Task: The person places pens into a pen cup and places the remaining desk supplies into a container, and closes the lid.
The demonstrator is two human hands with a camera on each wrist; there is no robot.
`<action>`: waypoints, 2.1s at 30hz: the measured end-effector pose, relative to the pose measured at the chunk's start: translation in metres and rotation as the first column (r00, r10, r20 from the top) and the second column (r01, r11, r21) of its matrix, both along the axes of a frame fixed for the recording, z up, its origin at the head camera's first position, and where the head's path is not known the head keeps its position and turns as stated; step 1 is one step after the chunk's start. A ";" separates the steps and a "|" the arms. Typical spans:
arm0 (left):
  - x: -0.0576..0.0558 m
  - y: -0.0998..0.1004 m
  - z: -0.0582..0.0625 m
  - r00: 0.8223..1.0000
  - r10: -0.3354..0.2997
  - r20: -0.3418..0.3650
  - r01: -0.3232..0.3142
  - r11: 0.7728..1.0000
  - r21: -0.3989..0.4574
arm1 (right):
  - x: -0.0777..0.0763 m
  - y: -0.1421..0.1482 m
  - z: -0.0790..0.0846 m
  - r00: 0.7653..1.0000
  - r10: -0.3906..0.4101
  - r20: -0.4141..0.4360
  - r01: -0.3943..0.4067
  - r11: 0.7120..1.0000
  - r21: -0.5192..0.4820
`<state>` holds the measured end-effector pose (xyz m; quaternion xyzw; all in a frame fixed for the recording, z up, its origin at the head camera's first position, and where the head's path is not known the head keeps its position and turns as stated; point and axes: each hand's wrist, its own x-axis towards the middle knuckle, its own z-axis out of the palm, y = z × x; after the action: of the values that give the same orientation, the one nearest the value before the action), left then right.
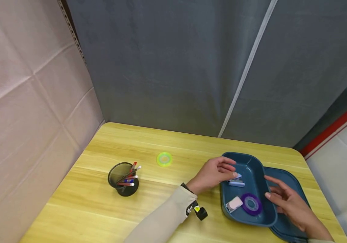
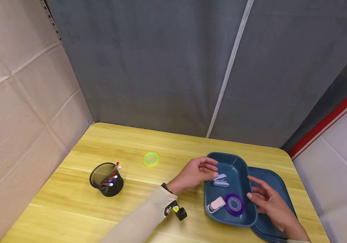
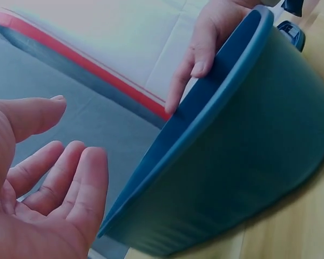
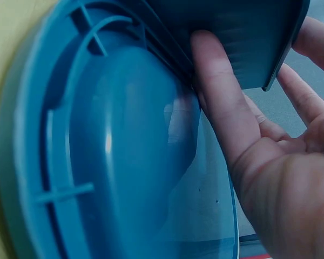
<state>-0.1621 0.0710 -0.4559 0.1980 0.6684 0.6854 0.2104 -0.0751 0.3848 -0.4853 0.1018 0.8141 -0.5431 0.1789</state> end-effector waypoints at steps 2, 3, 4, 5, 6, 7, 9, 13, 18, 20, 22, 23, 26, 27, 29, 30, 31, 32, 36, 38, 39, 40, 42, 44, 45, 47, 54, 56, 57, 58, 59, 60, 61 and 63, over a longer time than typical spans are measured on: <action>-0.002 -0.005 -0.001 1.000 0.017 -0.013 -0.017 1.000 -0.007 | 0.000 0.001 0.000 1.000 0.002 0.001 -0.002 1.000 -0.001; -0.003 -0.007 -0.001 1.000 0.023 -0.018 -0.023 1.000 -0.009 | 0.000 0.001 0.000 1.000 0.003 0.001 -0.003 1.000 -0.001; -0.004 -0.010 -0.001 0.999 0.028 -0.022 -0.029 1.000 -0.007 | 0.000 0.001 -0.001 1.000 -0.003 0.003 0.003 1.000 0.002; -0.006 -0.013 -0.001 0.999 0.033 -0.029 -0.033 0.999 -0.007 | 0.000 0.001 -0.001 1.000 -0.002 0.002 0.002 1.000 0.005; -0.007 -0.015 -0.001 0.999 0.037 -0.035 -0.037 0.999 -0.005 | 0.000 0.001 -0.001 1.000 -0.004 0.001 0.004 1.000 0.005; -0.008 -0.018 -0.001 0.999 0.039 -0.037 -0.039 0.999 -0.002 | 0.000 0.001 -0.002 1.000 -0.006 -0.002 0.006 1.000 0.004; -0.009 -0.023 -0.001 0.998 0.046 -0.043 -0.046 0.999 0.006 | -0.001 0.001 -0.002 1.000 -0.014 -0.010 0.014 1.000 0.006; -0.012 -0.032 -0.004 0.997 0.066 -0.049 -0.065 0.998 0.010 | -0.001 0.002 -0.002 1.000 -0.022 -0.022 0.022 1.000 -0.002; -0.015 -0.045 -0.011 0.992 0.112 -0.060 -0.112 0.994 0.005 | 0.002 0.002 -0.003 1.000 -0.025 -0.008 0.025 1.000 -0.010; -0.015 -0.052 -0.014 0.990 0.126 -0.059 -0.126 0.992 0.004 | 0.002 0.002 -0.003 1.000 -0.027 -0.003 0.027 1.000 -0.013; -0.015 -0.060 -0.016 0.989 0.138 -0.053 -0.138 0.990 0.003 | 0.003 0.003 -0.003 1.000 -0.027 -0.004 0.027 1.000 -0.014; -0.015 -0.064 -0.017 0.988 0.142 -0.052 -0.142 0.990 0.001 | 0.003 0.003 -0.003 1.000 -0.027 -0.004 0.027 1.000 -0.014; -0.017 -0.076 -0.020 0.985 0.163 -0.048 -0.164 0.987 -0.007 | 0.003 0.004 -0.002 1.000 -0.023 -0.007 0.023 1.000 0.000; -0.017 -0.080 -0.021 0.984 0.175 -0.045 -0.175 0.984 -0.012 | 0.003 0.004 -0.002 1.000 -0.020 -0.007 0.020 1.000 0.000; -0.019 -0.088 -0.023 0.979 0.197 -0.047 -0.198 0.980 -0.021 | 0.002 0.003 -0.003 1.000 -0.019 -0.008 0.019 1.000 0.004; -0.020 -0.092 -0.024 0.977 0.206 -0.047 -0.207 0.978 -0.025 | 0.002 0.003 -0.003 1.000 -0.018 -0.009 0.018 1.000 0.006; -0.021 -0.095 -0.025 0.975 0.216 -0.048 -0.218 0.976 -0.031 | 0.002 0.003 -0.003 1.000 -0.018 -0.008 0.018 1.000 0.007; -0.022 -0.099 -0.026 0.973 0.226 -0.052 -0.228 0.973 -0.041 | 0.002 0.003 -0.002 1.000 -0.020 -0.006 0.020 1.000 0.008; -0.025 -0.114 -0.030 0.961 0.268 -0.072 -0.273 0.960 -0.063 | 0.001 0.003 -0.001 1.000 -0.016 0.002 0.016 1.000 0.024; -0.026 -0.121 -0.032 0.952 0.297 -0.080 -0.303 0.950 -0.075 | 0.000 0.003 -0.001 1.000 -0.017 0.004 0.017 0.999 0.030; -0.027 -0.124 -0.032 0.946 0.313 -0.082 -0.319 0.945 -0.075 | 0.000 0.003 0.000 1.000 -0.016 0.003 0.016 0.999 0.033; -0.027 -0.128 -0.033 0.940 0.331 -0.085 -0.337 0.938 -0.077 | 0.000 0.003 0.000 1.000 -0.017 0.000 0.017 0.999 0.035; -0.028 -0.134 -0.033 0.927 0.366 -0.087 -0.372 0.925 -0.080 | 0.000 0.002 0.000 1.000 -0.019 -0.006 0.019 0.999 0.036; -0.029 -0.140 -0.034 0.911 0.401 -0.092 -0.409 0.909 -0.087 | 0.000 0.002 0.000 1.000 -0.022 -0.011 0.022 0.999 0.036; -0.029 -0.143 -0.035 0.901 0.422 -0.098 -0.430 0.898 -0.088 | 0.000 0.002 0.000 1.000 -0.019 -0.012 0.020 0.999 0.039; -0.030 -0.149 -0.036 0.883 0.458 -0.104 -0.468 0.879 -0.096 | 0.000 0.002 0.000 1.000 -0.018 -0.013 0.018 0.999 0.040; -0.032 -0.161 -0.042 0.806 0.579 -0.127 -0.592 0.795 -0.133 | 0.000 0.003 -0.002 0.999 -0.019 -0.030 0.021 0.998 0.056; -0.032 -0.163 -0.045 0.780 0.610 -0.144 -0.626 0.766 -0.144 | 0.000 0.003 -0.001 0.999 -0.016 -0.035 0.018 0.998 0.054; -0.032 -0.164 -0.046 0.768 0.623 -0.148 -0.640 0.753 -0.153 | 0.001 0.003 -0.001 0.999 -0.015 -0.037 0.017 0.998 0.053; -0.032 -0.165 -0.047 0.758 0.634 -0.154 -0.652 0.742 -0.158 | 0.001 0.003 -0.001 0.999 -0.015 -0.038 0.017 0.999 0.051; -0.031 -0.166 -0.048 0.750 0.643 -0.155 -0.661 0.732 -0.164 | 0.001 0.003 -0.001 0.999 -0.015 -0.039 0.017 0.999 0.047; -0.031 -0.167 -0.049 0.743 0.651 -0.153 -0.669 0.723 -0.173 | 0.001 0.002 -0.001 0.999 -0.015 -0.039 0.017 0.999 0.043; -0.031 -0.167 -0.050 0.739 0.657 -0.151 -0.674 0.716 -0.181 | 0.001 0.002 -0.001 0.999 -0.016 -0.040 0.017 0.999 0.040; -0.031 -0.168 -0.052 0.733 0.664 -0.145 -0.679 0.705 -0.203 | 0.001 0.002 -0.001 0.999 -0.015 -0.043 0.017 0.999 0.037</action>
<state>-0.1931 -0.0975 -0.5081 -0.0655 0.7789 0.6216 -0.0514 -0.0738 0.3863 -0.4860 0.0999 0.8268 -0.5313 0.1552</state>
